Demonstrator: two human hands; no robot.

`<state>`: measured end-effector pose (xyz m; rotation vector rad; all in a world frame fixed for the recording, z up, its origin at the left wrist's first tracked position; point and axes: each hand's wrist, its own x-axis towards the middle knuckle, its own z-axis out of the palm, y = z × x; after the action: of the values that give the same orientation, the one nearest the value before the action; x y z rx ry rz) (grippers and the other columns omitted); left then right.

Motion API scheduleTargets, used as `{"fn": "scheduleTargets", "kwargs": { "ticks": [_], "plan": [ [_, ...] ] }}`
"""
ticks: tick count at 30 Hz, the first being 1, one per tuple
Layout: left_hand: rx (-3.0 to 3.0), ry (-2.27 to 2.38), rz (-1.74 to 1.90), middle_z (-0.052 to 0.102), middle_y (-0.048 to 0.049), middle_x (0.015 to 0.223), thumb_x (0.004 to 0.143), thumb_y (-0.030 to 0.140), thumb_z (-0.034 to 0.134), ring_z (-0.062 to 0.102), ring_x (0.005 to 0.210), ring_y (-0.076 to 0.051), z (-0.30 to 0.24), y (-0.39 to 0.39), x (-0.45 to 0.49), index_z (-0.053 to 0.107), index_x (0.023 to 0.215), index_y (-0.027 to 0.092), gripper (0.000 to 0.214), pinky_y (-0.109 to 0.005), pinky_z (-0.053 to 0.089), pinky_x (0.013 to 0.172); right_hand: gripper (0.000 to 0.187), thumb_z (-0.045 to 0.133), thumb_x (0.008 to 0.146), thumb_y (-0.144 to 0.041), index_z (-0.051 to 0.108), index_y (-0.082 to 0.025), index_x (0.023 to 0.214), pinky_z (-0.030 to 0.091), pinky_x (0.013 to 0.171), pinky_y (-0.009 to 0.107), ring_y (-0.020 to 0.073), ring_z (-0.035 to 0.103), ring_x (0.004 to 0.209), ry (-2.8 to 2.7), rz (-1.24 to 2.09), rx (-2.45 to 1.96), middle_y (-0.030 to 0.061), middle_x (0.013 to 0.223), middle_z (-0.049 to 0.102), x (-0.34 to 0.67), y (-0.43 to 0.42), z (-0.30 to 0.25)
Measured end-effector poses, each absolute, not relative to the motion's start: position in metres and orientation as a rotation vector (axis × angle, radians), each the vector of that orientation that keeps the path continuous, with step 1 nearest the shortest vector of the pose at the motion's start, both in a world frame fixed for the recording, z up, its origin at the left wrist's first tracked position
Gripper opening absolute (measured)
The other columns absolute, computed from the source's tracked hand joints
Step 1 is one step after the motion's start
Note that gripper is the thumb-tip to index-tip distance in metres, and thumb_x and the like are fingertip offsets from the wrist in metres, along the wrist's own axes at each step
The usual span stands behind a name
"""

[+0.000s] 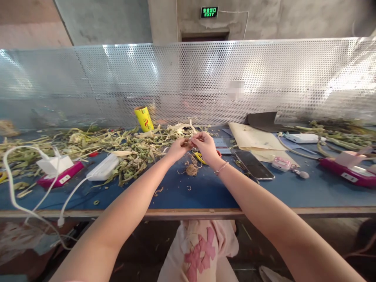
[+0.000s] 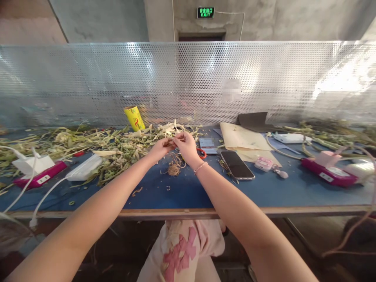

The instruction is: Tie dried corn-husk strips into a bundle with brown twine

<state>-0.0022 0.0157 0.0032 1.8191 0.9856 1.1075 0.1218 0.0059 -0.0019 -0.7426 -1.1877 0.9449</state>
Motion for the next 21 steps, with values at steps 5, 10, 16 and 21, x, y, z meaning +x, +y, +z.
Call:
{"fn": "scheduleTargets", "kwargs": {
  "ticks": [5, 10, 16, 21],
  "plan": [
    [1.424, 0.818, 1.164, 0.058, 0.0001, 0.061, 0.067, 0.034, 0.064, 0.045, 0.049, -0.006, 0.0058, 0.0108, 0.0025, 0.064, 0.080, 0.015, 0.023, -0.021, 0.029, 0.047, 0.015, 0.062, 0.062, -0.025, 0.048, -0.020, 0.065, 0.050, 0.063, 0.027, 0.0111, 0.059, 0.063, -1.116, 0.861, -0.763, -0.0033, 0.062, 0.057, 0.1246, 0.0075, -0.0012],
    [1.221, 0.797, 1.266, 0.058, 0.0004, 0.060, 0.070, 0.042, 0.063, 0.048, 0.048, -0.006, 0.0086, 0.0106, 0.0034, 0.062, 0.072, 0.015, 0.028, -0.020, 0.033, 0.045, 0.015, 0.061, 0.063, -0.025, 0.048, -0.020, 0.065, 0.048, 0.061, 0.028, 0.0115, 0.058, 0.061, -1.168, 0.795, -0.806, -0.0019, 0.063, 0.058, 0.1260, 0.0091, -0.0030],
    [1.266, 0.825, 1.371, 0.052, 0.0033, 0.053, 0.069, 0.038, 0.066, 0.047, 0.045, -0.005, 0.0077, 0.0130, 0.0031, 0.056, 0.069, 0.014, 0.026, -0.017, 0.031, 0.041, 0.014, 0.061, 0.063, -0.028, 0.049, -0.020, 0.066, 0.046, 0.060, 0.027, 0.0110, 0.055, 0.060, -1.231, 0.745, -0.817, -0.0012, 0.064, 0.058, 0.1271, 0.0105, -0.0049],
    [1.312, 0.914, 1.453, 0.050, 0.0048, 0.051, 0.075, 0.033, 0.060, 0.046, 0.042, -0.006, 0.0105, 0.0113, 0.0055, 0.049, 0.067, 0.016, 0.022, -0.017, 0.030, 0.039, 0.009, 0.060, 0.065, -0.024, 0.051, -0.020, 0.066, 0.047, 0.067, 0.030, 0.0122, 0.058, 0.065, -1.325, 0.644, -0.821, -0.0005, 0.067, 0.060, 0.1272, 0.0057, -0.0012]
  ]
}}
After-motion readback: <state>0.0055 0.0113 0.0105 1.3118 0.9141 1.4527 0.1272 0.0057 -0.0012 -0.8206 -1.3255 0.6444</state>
